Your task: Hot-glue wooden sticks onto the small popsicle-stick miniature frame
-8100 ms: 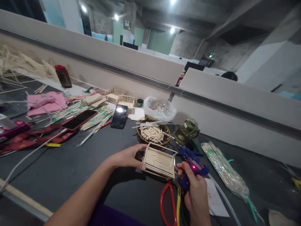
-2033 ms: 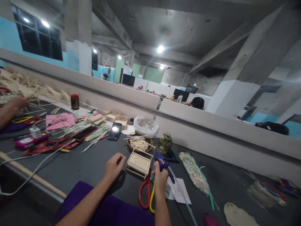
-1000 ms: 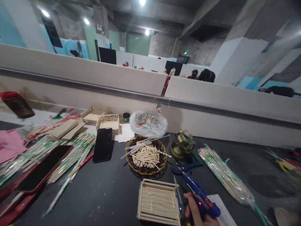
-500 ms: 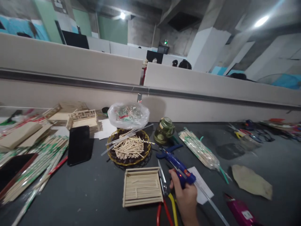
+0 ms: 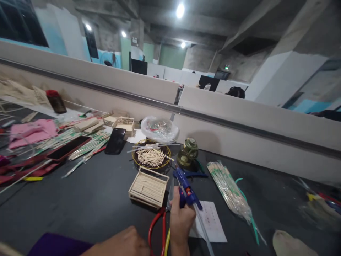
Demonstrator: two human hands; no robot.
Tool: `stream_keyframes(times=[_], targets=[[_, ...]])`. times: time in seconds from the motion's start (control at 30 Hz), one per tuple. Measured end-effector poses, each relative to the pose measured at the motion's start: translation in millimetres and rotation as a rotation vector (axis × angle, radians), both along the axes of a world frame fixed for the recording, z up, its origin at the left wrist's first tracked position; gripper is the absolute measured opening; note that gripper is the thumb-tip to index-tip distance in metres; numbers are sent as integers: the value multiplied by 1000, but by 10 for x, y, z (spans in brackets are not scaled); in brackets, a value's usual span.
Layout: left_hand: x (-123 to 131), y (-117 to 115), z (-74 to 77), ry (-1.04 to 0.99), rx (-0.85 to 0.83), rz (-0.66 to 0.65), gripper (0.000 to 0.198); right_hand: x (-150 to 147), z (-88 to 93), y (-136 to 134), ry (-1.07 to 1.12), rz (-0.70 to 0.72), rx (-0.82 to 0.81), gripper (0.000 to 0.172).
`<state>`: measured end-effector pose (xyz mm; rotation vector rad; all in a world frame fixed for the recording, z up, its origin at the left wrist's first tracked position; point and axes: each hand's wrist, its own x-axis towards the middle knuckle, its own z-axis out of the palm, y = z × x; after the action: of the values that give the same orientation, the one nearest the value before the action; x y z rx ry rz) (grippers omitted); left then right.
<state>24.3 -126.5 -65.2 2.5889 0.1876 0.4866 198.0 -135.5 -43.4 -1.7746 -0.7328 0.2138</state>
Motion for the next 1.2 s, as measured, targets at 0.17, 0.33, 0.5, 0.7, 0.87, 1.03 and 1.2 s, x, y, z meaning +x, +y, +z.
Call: stream_keyframes(times=[0.17, 0.33, 0.5, 0.7, 0.87, 1.03, 1.2], targets=[[-16, -45, 27, 128, 200, -15, 36, 9, 50, -17, 7, -28, 26, 55], [24, 40, 119, 121, 110, -54, 39, 94, 227, 13, 24, -34, 24, 51], [317, 355, 252, 43, 113, -102, 37, 205, 518, 151, -19, 55, 48, 51], [424, 370, 173, -12, 249, -34, 39, 248, 470, 313, 17, 76, 63, 48], [1, -8, 422, 52, 192, 127, 38, 307, 514, 218, 85, 93, 161, 46], [-591, -179, 453, 302, 159, 201, 50, 301, 697, -83, 38, 126, 117, 43], [-1167, -73, 287, 278, 208, 314, 47, 161, 582, -554, 70, 139, -1, 44]])
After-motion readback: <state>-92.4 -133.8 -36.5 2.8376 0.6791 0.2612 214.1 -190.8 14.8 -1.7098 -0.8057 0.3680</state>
